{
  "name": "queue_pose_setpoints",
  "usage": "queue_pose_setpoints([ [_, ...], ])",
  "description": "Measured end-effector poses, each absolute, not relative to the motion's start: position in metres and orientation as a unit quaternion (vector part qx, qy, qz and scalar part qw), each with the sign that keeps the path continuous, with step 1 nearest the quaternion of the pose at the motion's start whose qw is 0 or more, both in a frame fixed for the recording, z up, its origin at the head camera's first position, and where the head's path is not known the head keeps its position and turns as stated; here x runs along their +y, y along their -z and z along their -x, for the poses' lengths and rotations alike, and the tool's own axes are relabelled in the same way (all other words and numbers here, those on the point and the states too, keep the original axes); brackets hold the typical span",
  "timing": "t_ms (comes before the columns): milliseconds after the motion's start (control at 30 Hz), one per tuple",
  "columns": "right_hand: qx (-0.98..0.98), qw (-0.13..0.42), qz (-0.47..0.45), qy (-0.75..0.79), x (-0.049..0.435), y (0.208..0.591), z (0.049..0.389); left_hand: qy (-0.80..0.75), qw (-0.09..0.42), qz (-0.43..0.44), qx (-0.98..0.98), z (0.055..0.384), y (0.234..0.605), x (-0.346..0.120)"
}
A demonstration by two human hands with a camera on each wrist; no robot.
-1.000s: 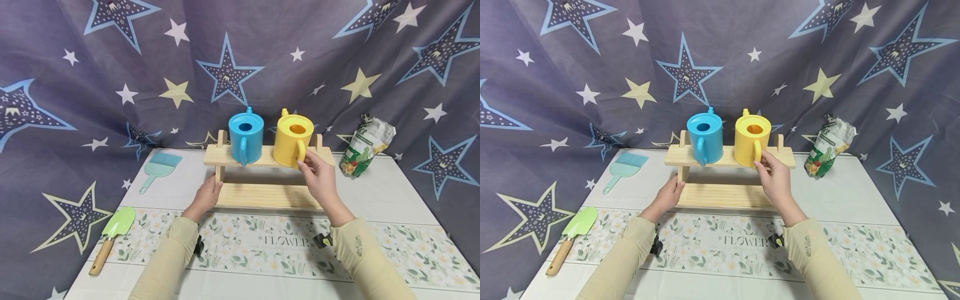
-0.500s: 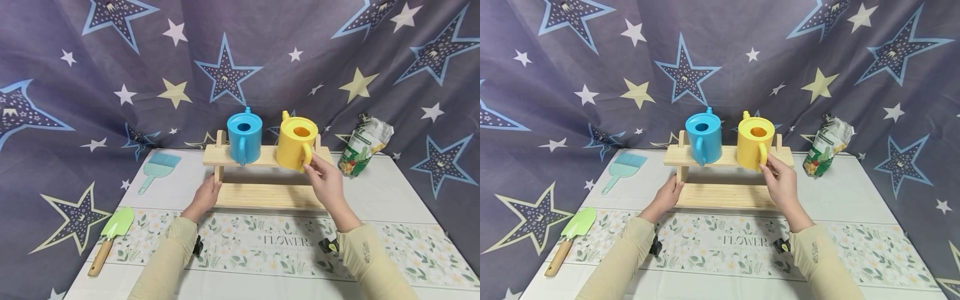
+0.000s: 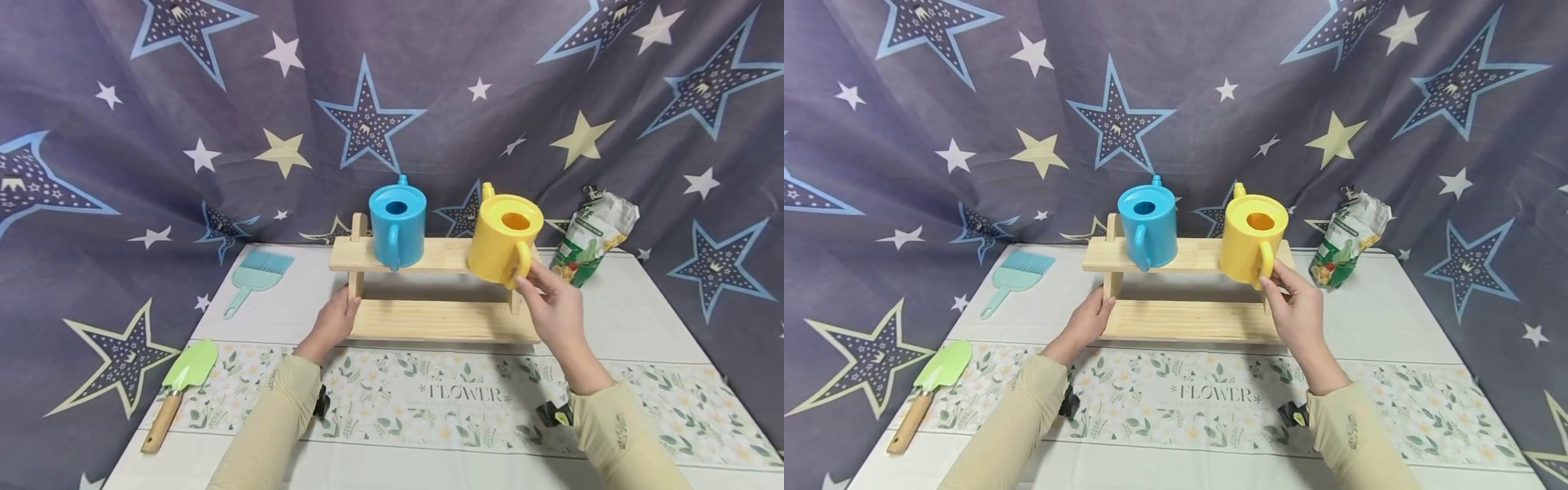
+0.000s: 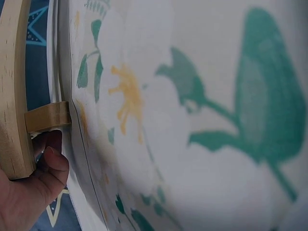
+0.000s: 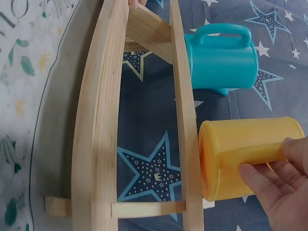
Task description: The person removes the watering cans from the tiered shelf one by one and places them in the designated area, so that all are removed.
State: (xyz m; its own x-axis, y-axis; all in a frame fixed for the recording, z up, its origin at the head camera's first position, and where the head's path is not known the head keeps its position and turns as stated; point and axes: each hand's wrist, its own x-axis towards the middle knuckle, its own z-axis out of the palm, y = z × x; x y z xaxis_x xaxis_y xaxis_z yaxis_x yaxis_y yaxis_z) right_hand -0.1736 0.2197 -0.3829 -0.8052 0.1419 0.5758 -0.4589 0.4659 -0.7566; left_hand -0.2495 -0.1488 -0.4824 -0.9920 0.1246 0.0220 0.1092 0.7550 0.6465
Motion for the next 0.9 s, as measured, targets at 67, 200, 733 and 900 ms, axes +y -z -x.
queue_pose_setpoints([
  [67, -0.806, 0.304, -0.096, -0.499, 0.223, 0.383, 0.171, -0.345, 0.019, -0.057, 0.936, 0.25, 0.483, -0.148],
  [200, -0.809, 0.316, -0.097, -0.486, 0.23, 0.382, 0.166, -0.349, 0.03, -0.048, 0.935, 0.25, 0.483, -0.148],
  [733, -0.824, 0.324, -0.052, -0.462, 0.257, 0.384, 0.143, -0.356, 0.033, -0.048, 0.933, 0.25, 0.483, -0.148],
  [900, -0.821, 0.338, -0.049, -0.458, 0.266, 0.386, 0.139, -0.355, 0.028, -0.05, 0.933, 0.25, 0.483, -0.148],
])
